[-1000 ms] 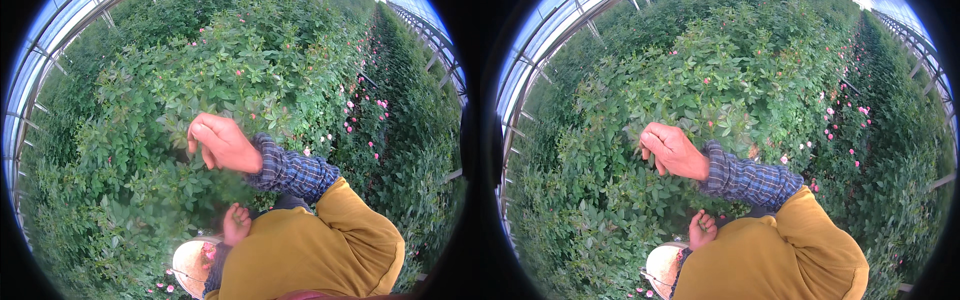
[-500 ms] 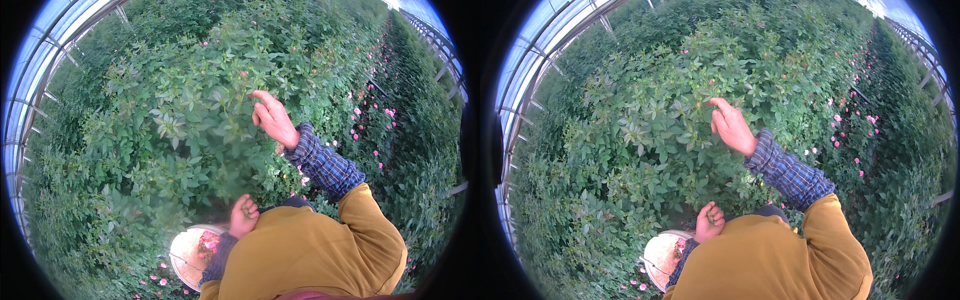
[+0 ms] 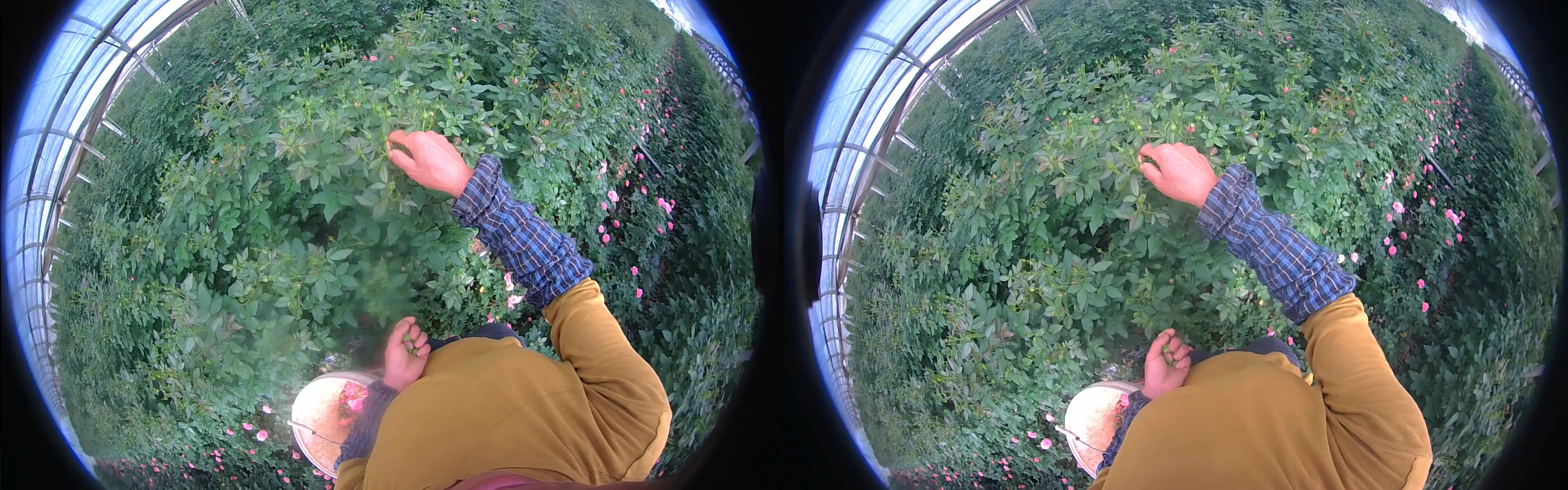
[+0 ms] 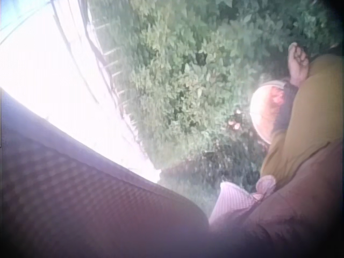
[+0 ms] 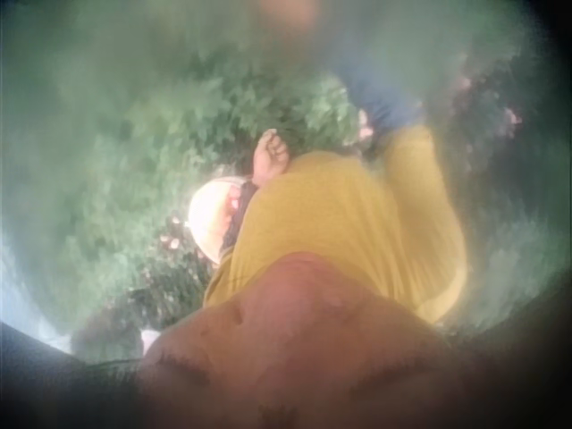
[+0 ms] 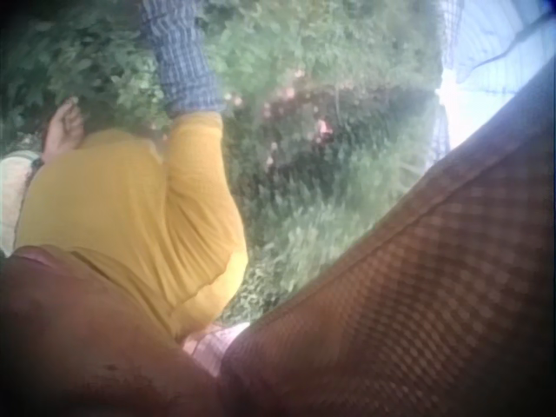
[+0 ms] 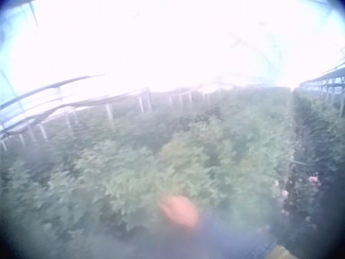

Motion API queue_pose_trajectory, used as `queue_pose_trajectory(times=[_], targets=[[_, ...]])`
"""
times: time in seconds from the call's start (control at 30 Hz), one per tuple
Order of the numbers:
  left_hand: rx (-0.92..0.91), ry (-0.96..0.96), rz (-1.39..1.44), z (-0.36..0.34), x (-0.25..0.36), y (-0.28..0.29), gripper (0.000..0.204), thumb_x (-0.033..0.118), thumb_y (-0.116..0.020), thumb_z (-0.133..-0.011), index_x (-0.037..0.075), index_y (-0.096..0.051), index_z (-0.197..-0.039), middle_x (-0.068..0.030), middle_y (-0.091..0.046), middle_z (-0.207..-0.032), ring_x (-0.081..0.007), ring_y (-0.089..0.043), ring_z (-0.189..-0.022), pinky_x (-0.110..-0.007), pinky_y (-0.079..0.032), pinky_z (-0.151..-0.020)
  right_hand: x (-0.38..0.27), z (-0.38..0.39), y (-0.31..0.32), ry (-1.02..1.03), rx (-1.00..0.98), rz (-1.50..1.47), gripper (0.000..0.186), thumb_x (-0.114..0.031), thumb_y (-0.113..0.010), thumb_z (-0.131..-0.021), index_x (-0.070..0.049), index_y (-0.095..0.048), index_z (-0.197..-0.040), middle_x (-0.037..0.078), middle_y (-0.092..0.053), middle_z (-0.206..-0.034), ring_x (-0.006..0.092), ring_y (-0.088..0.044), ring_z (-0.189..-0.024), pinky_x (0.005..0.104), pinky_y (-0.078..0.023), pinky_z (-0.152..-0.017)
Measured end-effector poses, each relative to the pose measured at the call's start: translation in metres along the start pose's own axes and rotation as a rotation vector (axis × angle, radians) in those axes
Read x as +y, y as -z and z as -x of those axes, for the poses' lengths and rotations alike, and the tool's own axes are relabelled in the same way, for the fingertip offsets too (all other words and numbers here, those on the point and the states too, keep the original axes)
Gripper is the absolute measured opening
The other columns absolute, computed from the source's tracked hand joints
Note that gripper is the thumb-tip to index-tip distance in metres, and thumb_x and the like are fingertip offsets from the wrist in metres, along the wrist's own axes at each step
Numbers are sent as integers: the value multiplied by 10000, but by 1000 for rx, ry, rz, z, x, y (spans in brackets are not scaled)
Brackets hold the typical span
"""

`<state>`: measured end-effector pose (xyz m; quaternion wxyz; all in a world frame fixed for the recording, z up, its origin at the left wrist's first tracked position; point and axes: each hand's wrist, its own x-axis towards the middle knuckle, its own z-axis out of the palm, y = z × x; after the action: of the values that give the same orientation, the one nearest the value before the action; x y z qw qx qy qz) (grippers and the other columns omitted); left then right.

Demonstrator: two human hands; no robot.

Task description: The person picks pink rose blossoms from rose bushes in a greenhouse and places them into a white bucket held in the left hand. The person repeatedly reaches into the foliage, plucks individual blossoms, and drops them into the bucket.

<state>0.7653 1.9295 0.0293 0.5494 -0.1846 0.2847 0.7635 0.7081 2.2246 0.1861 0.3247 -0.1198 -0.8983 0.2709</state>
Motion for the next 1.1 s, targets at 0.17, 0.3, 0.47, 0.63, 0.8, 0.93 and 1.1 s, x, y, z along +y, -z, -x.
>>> queue_pose_trajectory(times=[0.17, 0.3, 0.47, 0.63, 0.8, 0.93, 1.1], targets=[[-85, -355, -267, 5, 12, -37, 195, 139, -545, -888, 66, -541, -1069, 15, -427, -665, -97, -393, -558, -230, -297, -462, -23, 38, -12, 170, -147, -151, 163, -191, -558, -797, -54, -575, -884, 164, -584, -635, 361, -572, -601, 438, -439, -536], [71, -613, -667, -4, 12, -60, 283, 57, -544, -877, 20, -531, -1157, 3, -515, -693, -82, -461, -584, -242, -367, -493, -50, 93, -14, 130, -290, -149, 128, -158, -571, -769, -64, -550, -853, 127, -581, -635, 341, -560, -559, 426, -427, -491], [216, -1233, -1002, -32, -1, -68, 271, 5, -558, -853, -18, -545, -1122, -25, -613, -819, -102, -567, -722, -253, -464, -616, -55, 127, -12, 328, -180, -166, 168, -125, -605, -691, -58, -549, -834, 99, -587, -683, 327, -562, -539, 412, -441, -474], [88, -1162, -1188, -51, -20, -61, 244, 119, -597, -853, 27, -548, -1074, -60, -603, -996, -159, -574, -896, -338, -450, -802, -44, 139, -2, 346, -174, -142, 186, -96, -599, -659, -57, -562, -837, 93, -583, -649, 305, -563, -514, 389, -443, -442], [-27, -1235, -1103, -63, -28, -73, 195, 98, -605, -824, 31, -595, -1007, -86, -628, -947, -190, -590, -884, -337, -452, -793, -27, 150, 20, 338, -176, -86, 210, -101, -598, -675, -64, -582, -881, 90, -579, -616, 285, -559, -481, 381, -445, -434], [-5, -1443, -1300, -63, -35, -86, 165, 32, -607, -806, -14, -623, -964, -80, -655, -903, -184, -619, -789, -303, -480, -698, -14, 163, 31, 239, -116, -87, 151, -71, -607, -696, -84, -612, -846, 74, -567, -595, 239, -534, -430, 350, -444, -421], [19, -1428, -1161, -65, -49, -89, 210, -31, -597, -799, -39, -610, -1008, -96, -658, -911, -181, -623, -785, -290, -486, -709, -2, 172, 37, 169, -81, -136, 109, -81, -625, -702, -73, -601, -808, 93, -551, -573, 242, -524, -415, 335, -428, -411]])
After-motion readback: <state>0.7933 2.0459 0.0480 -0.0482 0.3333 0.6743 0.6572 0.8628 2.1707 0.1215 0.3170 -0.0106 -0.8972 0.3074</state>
